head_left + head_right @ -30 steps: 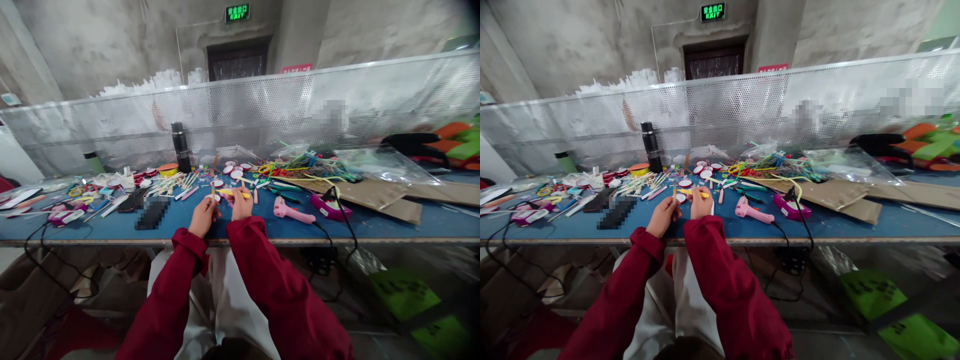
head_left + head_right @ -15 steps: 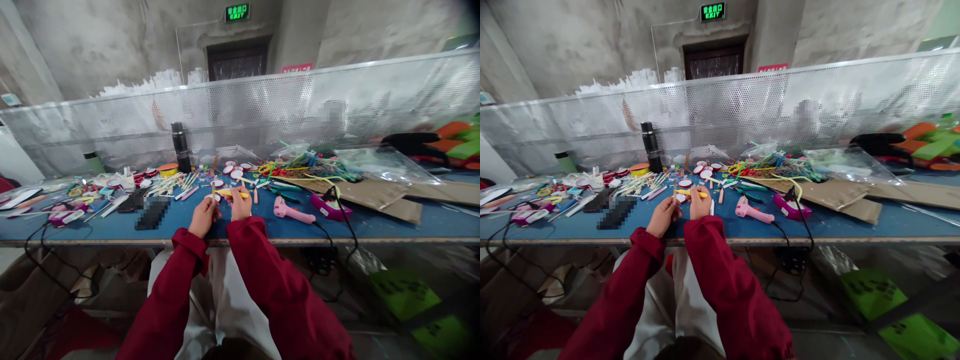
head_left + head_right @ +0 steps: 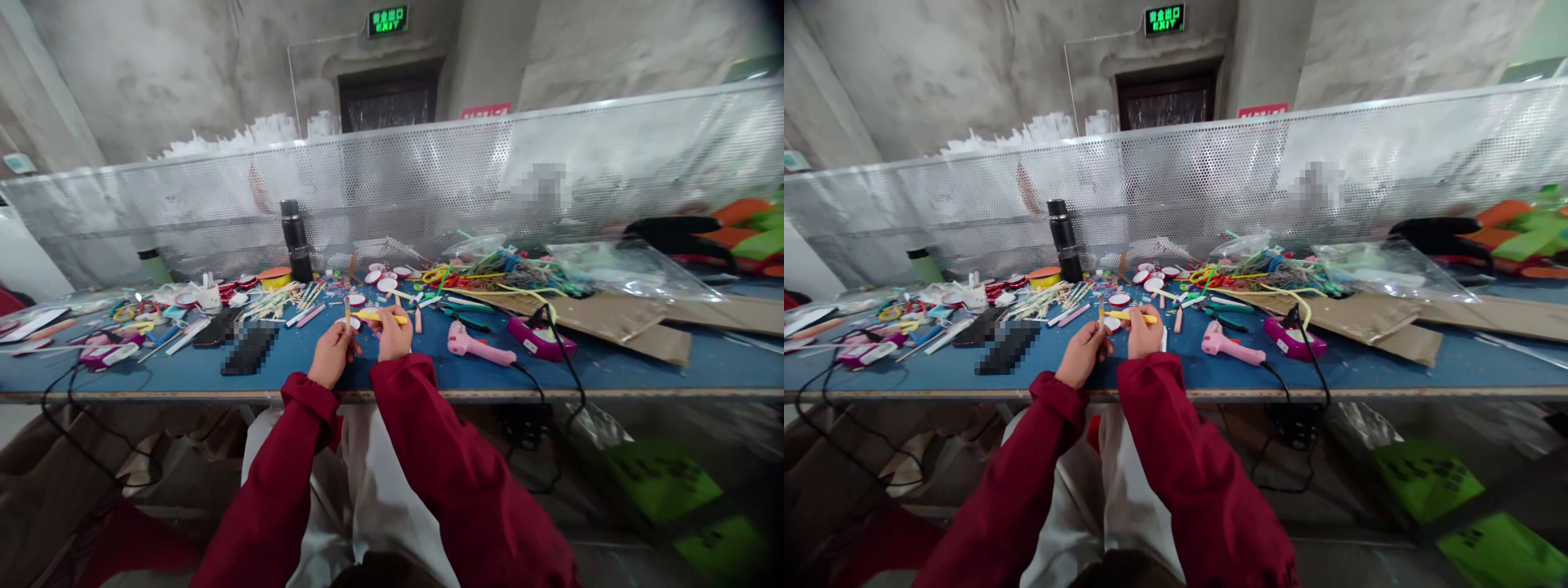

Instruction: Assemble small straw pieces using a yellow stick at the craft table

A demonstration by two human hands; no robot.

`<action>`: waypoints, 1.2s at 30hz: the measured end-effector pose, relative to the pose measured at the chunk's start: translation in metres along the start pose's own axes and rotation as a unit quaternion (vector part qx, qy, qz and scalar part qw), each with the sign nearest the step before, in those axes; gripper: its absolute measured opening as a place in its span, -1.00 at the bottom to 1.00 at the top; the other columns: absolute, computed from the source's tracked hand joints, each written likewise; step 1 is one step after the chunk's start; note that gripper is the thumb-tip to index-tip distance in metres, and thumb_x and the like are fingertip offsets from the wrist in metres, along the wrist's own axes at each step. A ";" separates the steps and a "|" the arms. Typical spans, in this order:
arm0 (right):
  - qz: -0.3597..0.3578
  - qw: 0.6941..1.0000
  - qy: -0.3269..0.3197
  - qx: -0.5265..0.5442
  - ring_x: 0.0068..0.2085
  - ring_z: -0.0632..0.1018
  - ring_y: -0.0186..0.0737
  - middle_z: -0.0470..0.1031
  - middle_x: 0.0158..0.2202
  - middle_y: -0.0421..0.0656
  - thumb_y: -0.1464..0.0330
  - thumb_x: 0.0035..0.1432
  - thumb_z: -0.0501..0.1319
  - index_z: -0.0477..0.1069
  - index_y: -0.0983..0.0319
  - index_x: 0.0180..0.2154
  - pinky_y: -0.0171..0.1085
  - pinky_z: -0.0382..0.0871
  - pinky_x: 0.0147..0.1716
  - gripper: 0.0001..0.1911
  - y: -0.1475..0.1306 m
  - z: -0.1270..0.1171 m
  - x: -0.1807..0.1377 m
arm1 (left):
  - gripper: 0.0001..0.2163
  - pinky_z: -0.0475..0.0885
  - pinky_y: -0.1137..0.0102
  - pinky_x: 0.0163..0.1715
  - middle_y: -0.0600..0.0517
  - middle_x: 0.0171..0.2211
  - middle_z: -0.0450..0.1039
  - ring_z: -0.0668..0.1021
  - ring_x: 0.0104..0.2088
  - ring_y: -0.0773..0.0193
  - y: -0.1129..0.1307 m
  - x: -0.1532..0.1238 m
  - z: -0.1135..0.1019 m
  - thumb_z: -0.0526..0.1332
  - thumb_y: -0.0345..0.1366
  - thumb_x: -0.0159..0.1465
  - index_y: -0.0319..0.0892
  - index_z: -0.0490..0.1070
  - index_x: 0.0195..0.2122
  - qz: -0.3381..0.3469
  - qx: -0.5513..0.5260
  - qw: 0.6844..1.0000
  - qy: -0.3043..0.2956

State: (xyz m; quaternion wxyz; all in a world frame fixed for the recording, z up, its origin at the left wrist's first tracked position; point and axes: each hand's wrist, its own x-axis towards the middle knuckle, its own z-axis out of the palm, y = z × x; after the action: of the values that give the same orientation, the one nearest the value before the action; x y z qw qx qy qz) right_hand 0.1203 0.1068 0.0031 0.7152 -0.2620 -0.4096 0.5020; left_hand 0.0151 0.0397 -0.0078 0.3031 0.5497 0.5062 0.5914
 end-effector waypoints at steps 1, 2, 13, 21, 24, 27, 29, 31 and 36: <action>-0.005 1.000 -0.011 -0.005 -0.59 0.39 -0.37 0.41 -0.69 -0.32 0.20 -0.04 0.28 0.30 0.16 -0.56 -0.36 0.25 -0.55 -0.77 0.000 0.000 0.000 | -0.73 0.18 0.48 -0.61 0.12 -0.58 0.47 0.32 -0.68 0.41 0.000 0.000 0.000 0.13 -0.03 0.35 -0.15 0.33 -0.29 0.000 -0.001 1.000 0.000; -0.007 1.000 -0.018 -0.009 -0.59 0.39 -0.37 0.42 -0.68 -0.31 0.21 -0.04 0.28 0.31 0.16 -0.56 -0.36 0.25 -0.55 -0.77 0.000 0.000 0.000 | -0.72 0.18 0.48 -0.61 0.12 -0.58 0.47 0.32 -0.68 0.41 0.000 0.000 0.000 0.14 -0.02 0.35 -0.15 0.33 -0.29 0.000 -0.001 1.000 0.000; 0.000 1.000 -0.017 -0.011 -0.59 0.38 -0.36 0.41 -0.69 -0.30 0.18 -0.04 0.31 0.31 0.16 -0.55 -0.35 0.24 -0.56 -0.74 0.001 0.000 0.001 | -0.70 0.17 0.47 -0.61 0.11 -0.58 0.47 0.32 -0.67 0.41 -0.001 0.000 0.000 0.14 0.01 0.35 -0.14 0.33 -0.29 0.000 -0.006 1.000 0.001; -0.003 0.999 -0.033 -0.006 -0.60 0.37 -0.38 0.41 -0.69 -0.31 0.19 -0.05 0.29 0.31 0.16 -0.55 -0.35 0.24 -0.55 -0.76 0.000 0.000 0.001 | -0.70 0.17 0.47 -0.60 0.12 -0.58 0.46 0.32 -0.67 0.41 0.000 -0.001 0.000 0.14 0.01 0.35 -0.14 0.34 -0.29 0.000 -0.005 1.000 0.002; 0.003 1.000 0.000 -0.002 -0.60 0.39 -0.36 0.40 -0.69 -0.31 0.18 -0.05 0.29 0.29 0.16 -0.55 -0.35 0.25 -0.55 -0.74 -0.001 0.000 0.000 | -0.71 0.17 0.47 -0.60 0.11 -0.58 0.47 0.32 -0.67 0.41 0.000 -0.001 0.000 0.13 -0.01 0.36 -0.14 0.34 -0.29 0.002 -0.003 1.000 0.001; 0.002 1.000 -0.013 0.000 -0.59 0.39 -0.36 0.40 -0.69 -0.31 0.18 -0.05 0.29 0.29 0.15 -0.55 -0.35 0.25 -0.55 -0.75 -0.001 0.000 0.000 | -0.73 0.16 0.47 -0.61 0.12 -0.58 0.47 0.32 -0.68 0.41 0.000 -0.001 0.000 0.12 -0.03 0.36 -0.14 0.33 -0.29 0.001 -0.001 1.000 0.000; 0.000 0.999 -0.037 -0.001 -0.60 0.37 -0.38 0.41 -0.69 -0.31 0.20 -0.04 0.29 0.30 0.16 -0.55 -0.36 0.24 -0.55 -0.76 -0.001 0.000 0.000 | -0.73 0.17 0.47 -0.61 0.12 -0.59 0.46 0.32 -0.68 0.40 0.001 -0.001 0.000 0.12 -0.03 0.36 -0.14 0.33 -0.29 0.000 0.000 1.000 0.000; 0.003 1.000 -0.028 -0.001 -0.60 0.37 -0.38 0.41 -0.69 -0.31 0.19 -0.05 0.29 0.30 0.16 -0.55 -0.36 0.23 -0.56 -0.76 -0.001 0.001 0.000 | -0.74 0.17 0.47 -0.61 0.12 -0.58 0.47 0.32 -0.68 0.40 0.001 -0.001 0.000 0.11 -0.04 0.37 -0.14 0.33 -0.29 0.001 0.000 1.000 0.001; 0.006 1.000 0.000 -0.003 -0.59 0.39 -0.36 0.41 -0.69 -0.31 0.15 -0.05 0.31 0.31 0.16 -0.55 -0.35 0.25 -0.55 -0.72 0.001 0.000 0.001 | -0.72 0.18 0.48 -0.61 0.11 -0.58 0.47 0.32 -0.67 0.40 0.001 -0.001 0.000 0.14 -0.01 0.36 -0.14 0.34 -0.30 0.003 -0.001 1.000 0.001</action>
State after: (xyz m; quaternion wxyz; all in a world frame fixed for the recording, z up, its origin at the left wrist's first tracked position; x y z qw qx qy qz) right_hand 0.1198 0.1083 0.0030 0.7113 -0.2664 -0.4097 0.5052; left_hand 0.0156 0.0384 -0.0069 0.3015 0.5498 0.5045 0.5935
